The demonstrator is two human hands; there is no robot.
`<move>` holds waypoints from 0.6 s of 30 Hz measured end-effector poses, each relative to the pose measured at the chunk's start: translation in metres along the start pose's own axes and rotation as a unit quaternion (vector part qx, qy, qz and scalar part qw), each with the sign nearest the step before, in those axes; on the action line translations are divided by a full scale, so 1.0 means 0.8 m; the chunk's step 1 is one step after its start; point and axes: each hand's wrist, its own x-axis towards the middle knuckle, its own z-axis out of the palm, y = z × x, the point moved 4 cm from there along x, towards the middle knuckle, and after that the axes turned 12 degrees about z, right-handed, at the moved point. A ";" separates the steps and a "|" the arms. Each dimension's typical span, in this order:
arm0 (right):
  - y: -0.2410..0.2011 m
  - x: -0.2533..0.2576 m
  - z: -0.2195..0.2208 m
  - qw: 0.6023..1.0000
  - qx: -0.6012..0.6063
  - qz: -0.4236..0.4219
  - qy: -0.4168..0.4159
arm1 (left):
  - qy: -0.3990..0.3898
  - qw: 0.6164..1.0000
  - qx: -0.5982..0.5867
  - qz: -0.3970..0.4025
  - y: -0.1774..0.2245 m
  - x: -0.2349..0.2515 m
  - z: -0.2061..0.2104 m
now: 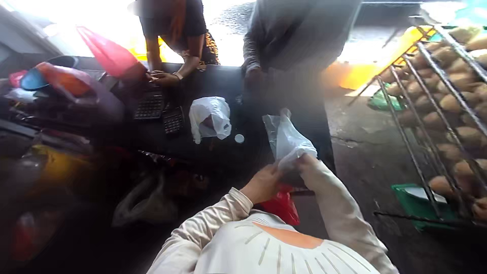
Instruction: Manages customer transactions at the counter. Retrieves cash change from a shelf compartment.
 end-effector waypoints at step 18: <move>-0.061 0.132 0.046 0.945 -0.240 0.105 0.193 | 0.208 0.793 0.196 -0.538 -0.288 -0.171 -0.340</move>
